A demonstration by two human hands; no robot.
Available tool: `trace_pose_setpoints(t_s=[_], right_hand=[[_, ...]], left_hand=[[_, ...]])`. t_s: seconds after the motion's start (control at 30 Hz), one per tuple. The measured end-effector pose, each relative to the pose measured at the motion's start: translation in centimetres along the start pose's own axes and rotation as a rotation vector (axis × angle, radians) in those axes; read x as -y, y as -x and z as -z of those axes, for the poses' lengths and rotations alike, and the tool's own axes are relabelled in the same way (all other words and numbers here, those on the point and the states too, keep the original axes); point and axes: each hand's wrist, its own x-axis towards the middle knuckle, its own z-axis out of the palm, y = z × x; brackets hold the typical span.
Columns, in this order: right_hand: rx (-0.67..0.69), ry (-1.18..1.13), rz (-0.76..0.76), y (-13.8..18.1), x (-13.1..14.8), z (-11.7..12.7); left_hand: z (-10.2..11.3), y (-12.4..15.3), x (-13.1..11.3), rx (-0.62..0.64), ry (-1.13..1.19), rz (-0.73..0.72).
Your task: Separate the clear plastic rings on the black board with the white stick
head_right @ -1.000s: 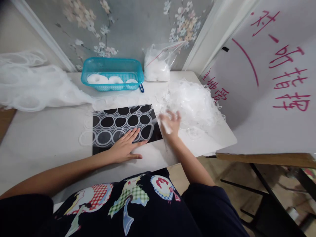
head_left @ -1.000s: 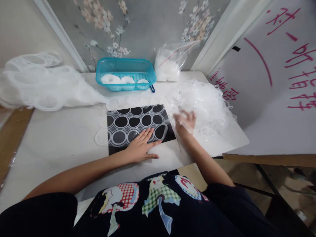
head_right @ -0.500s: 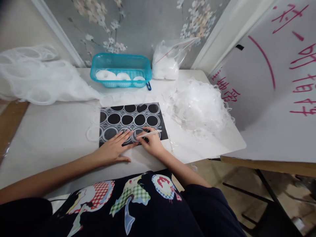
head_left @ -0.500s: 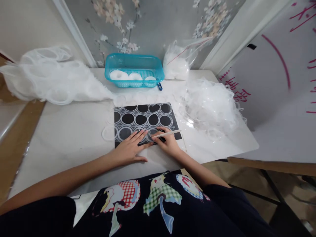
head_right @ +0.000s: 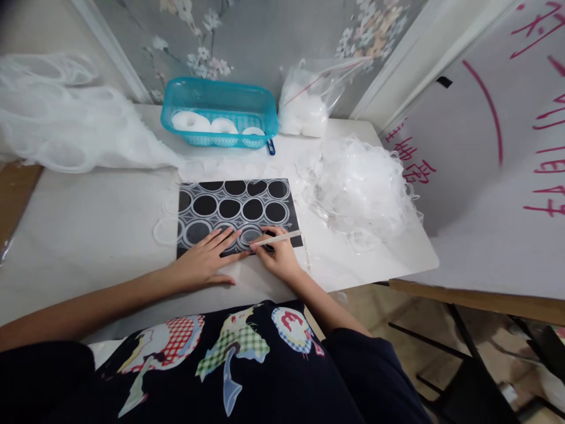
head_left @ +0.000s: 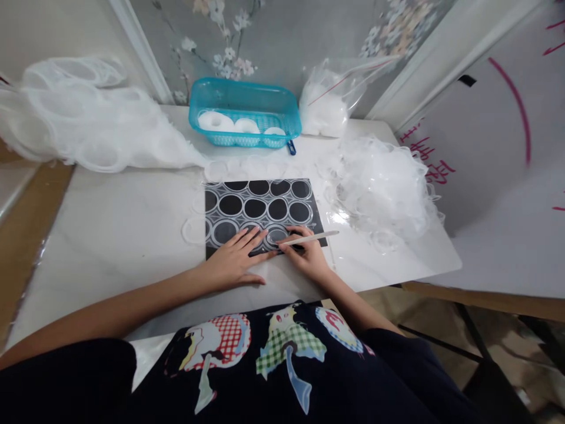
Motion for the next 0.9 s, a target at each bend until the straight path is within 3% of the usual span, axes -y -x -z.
trace_pose_setpoints(t_s=[0.37,0.5,0.6,0.67,0.73,0.8,0.83,0.9], right_hand=[[-0.019,0.069,0.049,0.1,-0.4,-0.4],[0.021,0.22,0.2,1.1,-0.3,-1.2],[0.031,0.335,0.27,-0.3,-1.1,0.0],[-0.12,0.37,0.238,-2.7,-2.1,2.0],[-0.494,0.374,0.112,-5.3,-2.7,4.1],[-0.715,0.302,0.048,-7.0,-2.4,5.0],[-0.71,0.252,0.052,-7.2,-1.9,4.7],[-0.493,0.141,0.112,-6.7,-0.4,2.8]], left_hand=[[0.0,-0.2,-0.2,0.0,0.016,0.023],[0.1,-0.2,-0.3,0.018,0.04,0.044],[0.0,-0.2,-0.3,0.03,0.063,0.049],[0.0,-0.2,-0.4,0.025,0.076,0.057],[0.2,-0.1,-0.5,0.019,0.089,0.048],[0.6,0.2,-0.4,0.011,0.097,0.012],[0.9,0.4,-0.3,0.0,0.094,-0.007],[1.5,1.2,0.1,-0.032,0.075,-0.032]])
